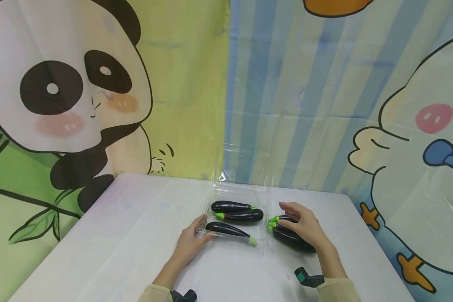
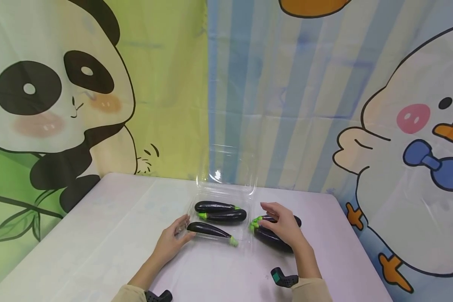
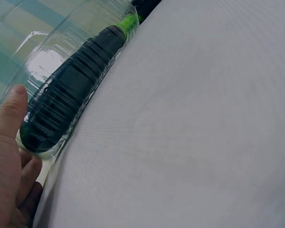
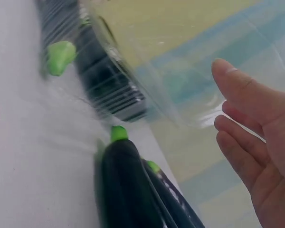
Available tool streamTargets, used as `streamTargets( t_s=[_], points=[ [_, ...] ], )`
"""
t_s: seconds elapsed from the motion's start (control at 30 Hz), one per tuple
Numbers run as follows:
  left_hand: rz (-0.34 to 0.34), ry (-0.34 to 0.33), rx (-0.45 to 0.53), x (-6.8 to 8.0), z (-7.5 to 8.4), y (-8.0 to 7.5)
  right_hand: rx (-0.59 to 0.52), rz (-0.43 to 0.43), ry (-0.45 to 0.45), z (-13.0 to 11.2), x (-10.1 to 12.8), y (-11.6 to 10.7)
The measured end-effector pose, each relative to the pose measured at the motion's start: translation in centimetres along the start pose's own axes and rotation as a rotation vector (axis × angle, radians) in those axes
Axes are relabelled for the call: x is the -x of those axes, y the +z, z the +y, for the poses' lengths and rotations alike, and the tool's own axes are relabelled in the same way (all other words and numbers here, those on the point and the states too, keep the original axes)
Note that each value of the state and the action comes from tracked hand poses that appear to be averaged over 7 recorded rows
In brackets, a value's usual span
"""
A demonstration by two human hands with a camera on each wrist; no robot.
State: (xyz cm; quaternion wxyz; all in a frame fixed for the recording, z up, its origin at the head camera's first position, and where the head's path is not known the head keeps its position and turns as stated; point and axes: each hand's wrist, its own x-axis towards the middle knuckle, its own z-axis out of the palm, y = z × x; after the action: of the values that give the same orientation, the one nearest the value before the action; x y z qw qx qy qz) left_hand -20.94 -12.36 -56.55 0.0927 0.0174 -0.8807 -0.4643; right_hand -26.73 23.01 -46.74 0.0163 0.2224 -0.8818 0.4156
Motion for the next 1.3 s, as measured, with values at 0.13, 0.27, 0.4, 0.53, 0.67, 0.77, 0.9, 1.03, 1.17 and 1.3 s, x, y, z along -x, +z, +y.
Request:
streamTargets(
  t_s=[0.13,0.27,0.4,0.53,0.67,0.77,0.9,1.03,1.17,1.3],
  points=[
    [-0.002,-0.002,0.001,0.0,0.0,-0.1,0.032,-0.081,-0.009,-0.5,-1.5,1.0],
    [0.002,-0.001,0.0,0.0,0.0,0.0,0.097,-0.17,-0.059,-1.1,-2.8,1.5],
    [0.009,-0.005,0.005,0.0,-0.2,0.1,0.136,-0.243,-0.117,-1.6,-3.7,1.9],
    [0.006,-0.004,0.01,0.1,-0.2,0.1,0.19,-0.306,-0.12,-1.9,-4.5,2.3],
    [-0.002,0.0,0.024,0.1,-0.1,0.0,0.252,-0.35,-0.108,-2.3,-5.2,2.5],
    [-0.007,-0.002,0.037,0.2,-0.1,-0.1,0.282,-0.368,-0.103,-2.7,-5.7,2.6],
    [-0.013,-0.007,0.035,0.2,-0.1,-0.1,0.378,-0.397,-0.087,-3.1,-6.2,3.0],
    [-0.005,-0.023,0.021,0.1,-0.1,-0.1,0.502,-0.443,-0.047,-3.8,-6.8,3.7],
    [0.01,-0.009,0.014,0.1,0.0,0.0,0.62,-0.465,-0.029,-4.5,-7.1,4.3],
    [0.017,0.007,0.016,0.1,0.0,0.0,0.681,-0.462,-0.032,-4.8,-7.3,4.7]
  ],
)
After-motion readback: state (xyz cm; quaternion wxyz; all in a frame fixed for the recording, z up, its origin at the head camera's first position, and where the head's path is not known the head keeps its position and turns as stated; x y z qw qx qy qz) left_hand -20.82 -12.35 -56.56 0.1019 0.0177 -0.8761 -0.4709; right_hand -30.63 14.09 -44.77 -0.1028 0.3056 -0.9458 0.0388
